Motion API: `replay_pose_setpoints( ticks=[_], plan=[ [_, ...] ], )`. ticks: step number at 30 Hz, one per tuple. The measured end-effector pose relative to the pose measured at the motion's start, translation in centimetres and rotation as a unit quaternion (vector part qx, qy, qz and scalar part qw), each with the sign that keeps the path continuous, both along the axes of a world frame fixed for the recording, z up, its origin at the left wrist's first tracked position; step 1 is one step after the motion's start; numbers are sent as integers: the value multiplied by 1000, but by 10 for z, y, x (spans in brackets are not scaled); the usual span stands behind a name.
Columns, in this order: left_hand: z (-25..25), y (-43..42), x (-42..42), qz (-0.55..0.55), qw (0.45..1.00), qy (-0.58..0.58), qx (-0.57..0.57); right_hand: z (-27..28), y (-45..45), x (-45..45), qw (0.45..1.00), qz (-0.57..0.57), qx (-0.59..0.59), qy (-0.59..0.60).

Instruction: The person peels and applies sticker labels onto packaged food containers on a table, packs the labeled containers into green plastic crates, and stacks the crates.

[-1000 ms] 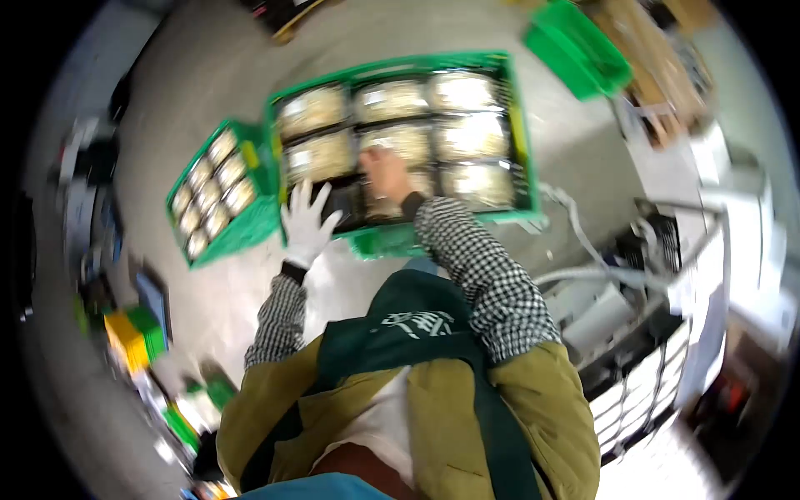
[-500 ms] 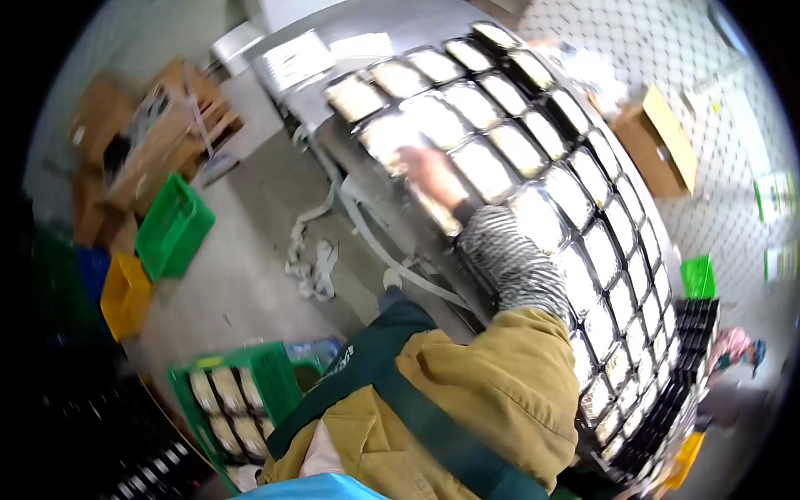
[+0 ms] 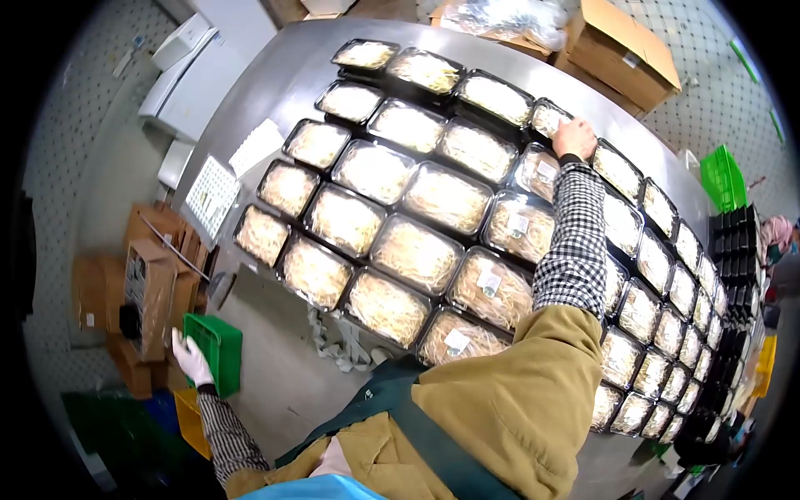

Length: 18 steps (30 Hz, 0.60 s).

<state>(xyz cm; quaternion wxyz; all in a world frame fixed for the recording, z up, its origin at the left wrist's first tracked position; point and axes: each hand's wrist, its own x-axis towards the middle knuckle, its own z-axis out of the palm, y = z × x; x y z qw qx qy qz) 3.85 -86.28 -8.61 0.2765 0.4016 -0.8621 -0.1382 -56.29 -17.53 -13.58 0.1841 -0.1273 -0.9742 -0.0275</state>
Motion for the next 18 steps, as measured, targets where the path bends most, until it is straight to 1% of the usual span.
replay_pose_setpoints(
  ticks=[2,4,5,6,8,9,10,12,14,15,16,18],
  plan=[
    [-14,-26,-84,-90,994,46,47,9,20,2,993,-42,22,-104],
    [-13,-19,-172,-141,981,62,119,-37,67,-28,993,-1,41,-108],
    [-7,-7,-213,-159,981,24,104,-29,65,-27,994,-11,6,-113],
    [1,8,-251,-176,980,-12,87,-35,73,-38,993,-4,-2,-117],
    [11,32,-320,-214,969,-87,92,-43,81,-47,997,5,44,-55],
    [8,40,-350,-240,961,-73,116,-38,79,-48,996,-6,33,-78],
    [1,44,-381,-268,951,-60,140,-46,84,-54,999,8,6,-44],
    [-18,42,-444,-315,938,-58,135,-29,77,-49,996,22,-57,-72],
    [-40,41,-512,-319,920,16,226,-7,82,-40,986,119,1,-116],
    [-53,30,-552,-328,917,-6,225,-4,83,-37,983,166,5,-79],
    [-71,21,-595,-338,913,-26,227,11,76,-31,980,157,28,-123],
    [-110,8,-677,-302,930,-57,204,15,81,-30,979,186,15,-83]
  ],
)
